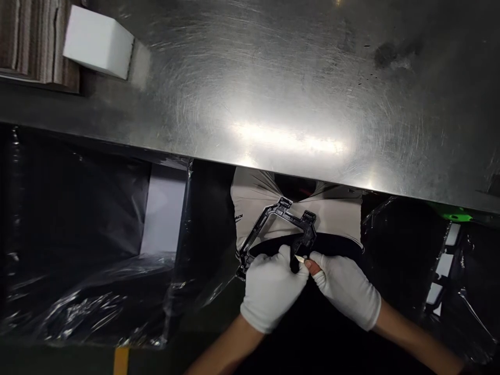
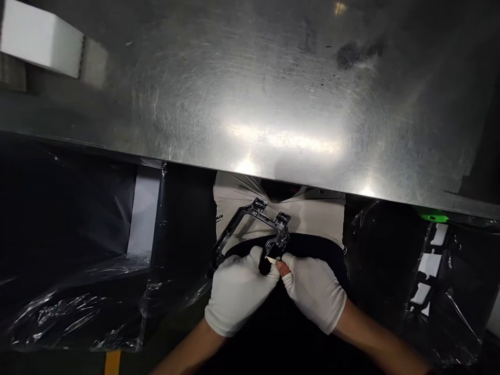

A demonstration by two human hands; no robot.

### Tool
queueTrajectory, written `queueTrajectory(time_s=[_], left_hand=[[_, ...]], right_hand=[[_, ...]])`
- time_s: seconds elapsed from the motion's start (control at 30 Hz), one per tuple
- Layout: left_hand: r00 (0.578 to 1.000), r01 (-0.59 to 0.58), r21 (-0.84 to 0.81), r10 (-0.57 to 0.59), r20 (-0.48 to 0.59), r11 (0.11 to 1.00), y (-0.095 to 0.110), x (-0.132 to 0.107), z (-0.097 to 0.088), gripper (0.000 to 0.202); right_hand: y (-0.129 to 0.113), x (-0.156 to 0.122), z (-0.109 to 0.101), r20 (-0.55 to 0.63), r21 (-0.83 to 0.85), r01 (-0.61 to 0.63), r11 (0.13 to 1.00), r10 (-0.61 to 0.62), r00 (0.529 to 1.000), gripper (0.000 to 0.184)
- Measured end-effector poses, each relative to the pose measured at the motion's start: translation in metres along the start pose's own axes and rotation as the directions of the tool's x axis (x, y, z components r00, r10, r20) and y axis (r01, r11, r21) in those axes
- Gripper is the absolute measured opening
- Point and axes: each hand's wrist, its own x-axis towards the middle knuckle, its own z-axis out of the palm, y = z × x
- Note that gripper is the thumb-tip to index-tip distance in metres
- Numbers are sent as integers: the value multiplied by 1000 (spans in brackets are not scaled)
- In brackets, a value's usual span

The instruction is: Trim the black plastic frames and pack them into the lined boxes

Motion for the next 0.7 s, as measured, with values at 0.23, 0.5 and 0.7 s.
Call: queueTrajectory(time_s=[0.23,0.5,0.7], left_hand=[[1000,8,75,-8,9,997,1,-2,1,36],[967,229,-197,-199,161,953,-4,8,-10,37],[862,491,-822,-25,506,288,-46,-7,-100,64]], right_hand=[[2,2,11,-49,78,-28,997,32,998,53],[21,-1,-11,-20,315,129,940,-130,991,53],[57,-37,-72,38,538,8,843,-33,999,56]])
